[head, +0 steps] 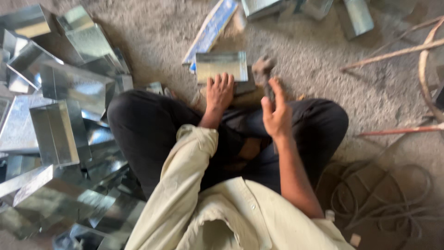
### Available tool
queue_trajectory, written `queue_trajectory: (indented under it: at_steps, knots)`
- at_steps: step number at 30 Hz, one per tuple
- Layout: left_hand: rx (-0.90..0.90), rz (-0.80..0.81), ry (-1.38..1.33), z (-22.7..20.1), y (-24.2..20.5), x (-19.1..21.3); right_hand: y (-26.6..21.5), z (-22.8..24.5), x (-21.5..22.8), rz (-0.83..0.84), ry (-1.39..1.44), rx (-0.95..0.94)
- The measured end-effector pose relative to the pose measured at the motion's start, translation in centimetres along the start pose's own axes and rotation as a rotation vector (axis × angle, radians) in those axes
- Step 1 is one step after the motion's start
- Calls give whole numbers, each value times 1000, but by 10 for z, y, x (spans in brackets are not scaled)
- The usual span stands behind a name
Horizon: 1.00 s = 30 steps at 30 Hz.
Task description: The person sits cross-legged on the floor and uses a hammer to repeatedly strike the edges of small rectangular metal boxes. The person picks up a box, places it on a wooden block, hammers it, and then sets it aside, repeating this process with multiple boxes.
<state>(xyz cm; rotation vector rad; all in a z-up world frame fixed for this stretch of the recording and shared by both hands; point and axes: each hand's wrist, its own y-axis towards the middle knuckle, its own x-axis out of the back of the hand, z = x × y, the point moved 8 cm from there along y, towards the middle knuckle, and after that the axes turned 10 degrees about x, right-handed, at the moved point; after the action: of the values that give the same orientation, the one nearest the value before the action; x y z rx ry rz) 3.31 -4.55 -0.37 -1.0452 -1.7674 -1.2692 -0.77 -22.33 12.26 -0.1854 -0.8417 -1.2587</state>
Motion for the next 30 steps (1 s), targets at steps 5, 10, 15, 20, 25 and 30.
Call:
queue_trajectory:
  at_steps: [5,10,15,20,25,30]
  knots:
    - [84,-85,-206,-4,42,47,6,54,61,-194,439,-88]
    - [121,-61,-132,-6,52,43,-9,72,77,-430,644,35]
    - [174,44,-123,-6,47,34,-15,22,22,-192,220,17]
    - [182,-3,-115,-5,54,42,-23,-10,33,-47,-33,-115]
    - [205,79,-130,-4,53,32,-36,2,48,-272,157,-49]
    - [181,-77,-123,-7,49,45,-24,-8,8,6,21,-36]
